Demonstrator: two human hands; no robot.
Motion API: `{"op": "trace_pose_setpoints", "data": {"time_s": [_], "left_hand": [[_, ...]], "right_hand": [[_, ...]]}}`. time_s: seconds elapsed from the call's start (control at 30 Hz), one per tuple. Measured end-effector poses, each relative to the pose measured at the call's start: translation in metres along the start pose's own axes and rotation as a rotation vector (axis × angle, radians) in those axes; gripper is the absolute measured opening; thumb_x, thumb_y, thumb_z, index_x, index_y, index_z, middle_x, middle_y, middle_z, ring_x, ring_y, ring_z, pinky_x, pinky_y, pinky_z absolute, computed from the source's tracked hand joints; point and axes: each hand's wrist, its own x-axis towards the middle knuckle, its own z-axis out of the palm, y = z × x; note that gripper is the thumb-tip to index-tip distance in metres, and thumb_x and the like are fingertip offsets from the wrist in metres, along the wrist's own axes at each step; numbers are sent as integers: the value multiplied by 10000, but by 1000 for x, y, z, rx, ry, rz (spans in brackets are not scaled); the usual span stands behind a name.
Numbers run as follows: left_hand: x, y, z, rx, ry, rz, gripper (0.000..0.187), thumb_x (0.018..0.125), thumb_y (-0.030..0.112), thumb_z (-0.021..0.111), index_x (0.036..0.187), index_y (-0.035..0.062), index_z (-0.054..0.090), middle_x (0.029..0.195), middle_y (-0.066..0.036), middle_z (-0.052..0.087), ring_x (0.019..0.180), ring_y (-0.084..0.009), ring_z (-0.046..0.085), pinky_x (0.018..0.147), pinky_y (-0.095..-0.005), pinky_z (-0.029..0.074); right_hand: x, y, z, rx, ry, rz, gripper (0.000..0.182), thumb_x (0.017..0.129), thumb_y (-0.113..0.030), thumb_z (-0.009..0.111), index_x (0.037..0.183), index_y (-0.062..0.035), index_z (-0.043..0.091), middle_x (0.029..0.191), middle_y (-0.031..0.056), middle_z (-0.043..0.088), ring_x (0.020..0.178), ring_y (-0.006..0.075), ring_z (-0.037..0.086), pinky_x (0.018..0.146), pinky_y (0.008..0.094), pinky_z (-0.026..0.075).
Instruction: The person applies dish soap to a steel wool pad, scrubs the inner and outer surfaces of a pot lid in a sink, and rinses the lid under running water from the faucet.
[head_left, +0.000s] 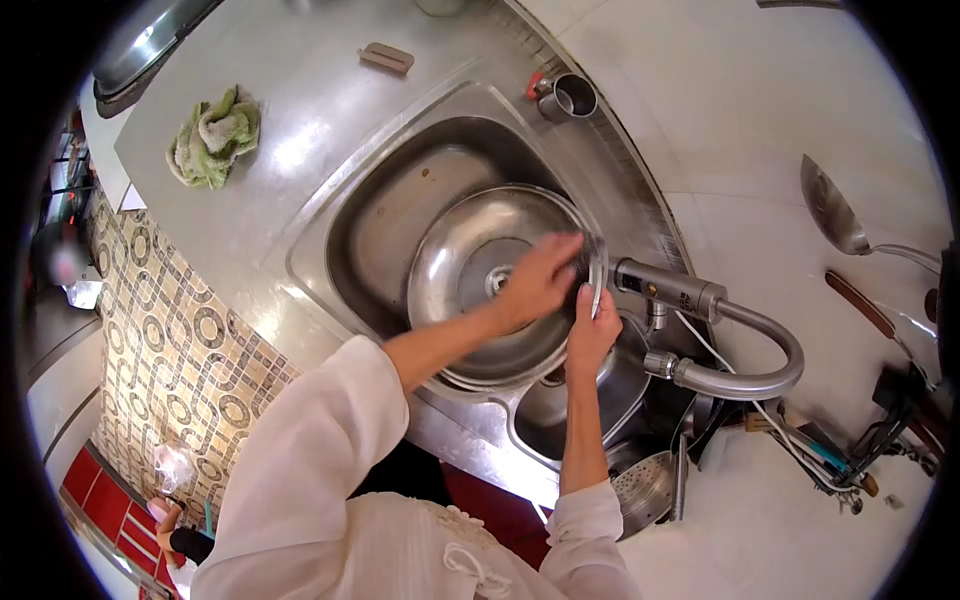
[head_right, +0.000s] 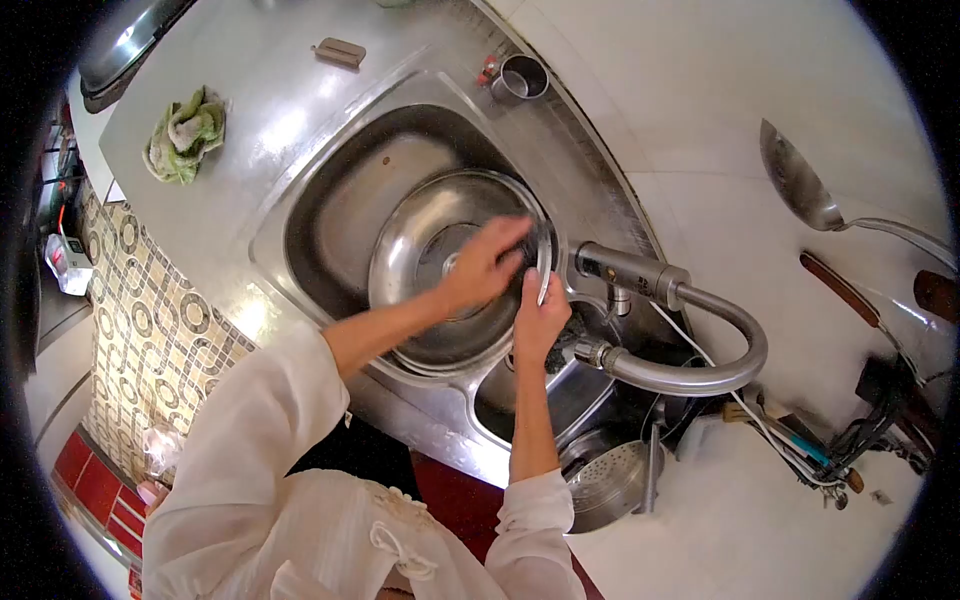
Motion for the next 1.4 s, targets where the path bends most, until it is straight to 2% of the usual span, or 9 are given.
{"op": "trace_pose_setpoints", "data": {"time_s": [0.2,0.33,0.57,0.77,0.83,0.97,1.17,1.27,1.4], "left_hand": [[-86,27,0,-109,-456,-233,518,837,62,495,1333,-33,380,1360,-234,397,1284,-359,367,1075,-389,287],[-19,-21,46,66,-41,-129,544,831,99,476,1336,-54,344,1377,-247,365,1300,-344,341,1090,-393,262],[-64,2,21,125,-468,33,577,792,24,472,1337,-80,316,1355,-278,369,1272,-370,361,1071,-397,296],[-19,-11,44,450,-344,-434,579,797,74,493,1323,-111,336,1332,-293,395,1259,-399,377,1073,-431,280],[-59,8,37,392,-277,168,587,670,108,576,1177,-157,442,1166,-303,513,1062,-402,512,957,-468,378],[10,-9,24,664,-430,-354,574,715,180,589,1168,-151,465,1189,-323,504,1076,-407,518,950,-448,387],[-28,0,41,507,-511,-59,589,679,197,583,1126,-173,487,1120,-328,535,1019,-386,548,908,-448,406],[16,-38,27,725,-465,-504,567,674,188,599,1108,-163,502,1116,-317,544,1011,-404,552,914,-456,409],[-3,8,33,619,-537,-120,588,577,180,687,1053,-128,530,1008,-285,581,938,-386,586,828,-437,465]], "right_hand": [[-13,14,0,110,122,33,240,908,-192,557,923,45,597,731,-16,553,680,65,461,613,233,408],[-24,9,0,85,102,54,182,808,-62,563,960,35,589,771,28,591,702,108,500,671,260,438],[-25,23,-12,185,90,46,327,680,35,504,995,78,577,870,60,627,767,118,558,742,244,453],[-28,33,-17,54,79,-52,321,680,29,485,987,65,572,841,41,609,741,98,534,708,234,442],[-24,25,-13,36,94,-22,315,682,28,485,984,61,568,842,33,599,738,95,528,693,233,440],[-26,24,-14,198,72,-9,318,679,34,486,985,68,562,846,34,595,740,92,526,684,229,439],[-27,21,-20,78,80,-21,326,669,57,475,984,69,560,839,27,591,759,84,526,694,217,433],[-26,22,-18,148,82,12,322,668,58,472,977,68,561,840,38,602,759,87,530,700,222,436],[-25,26,-15,160,81,-10,321,670,60,471,976,70,563,847,41,613,759,93,543,713,226,443]]}}
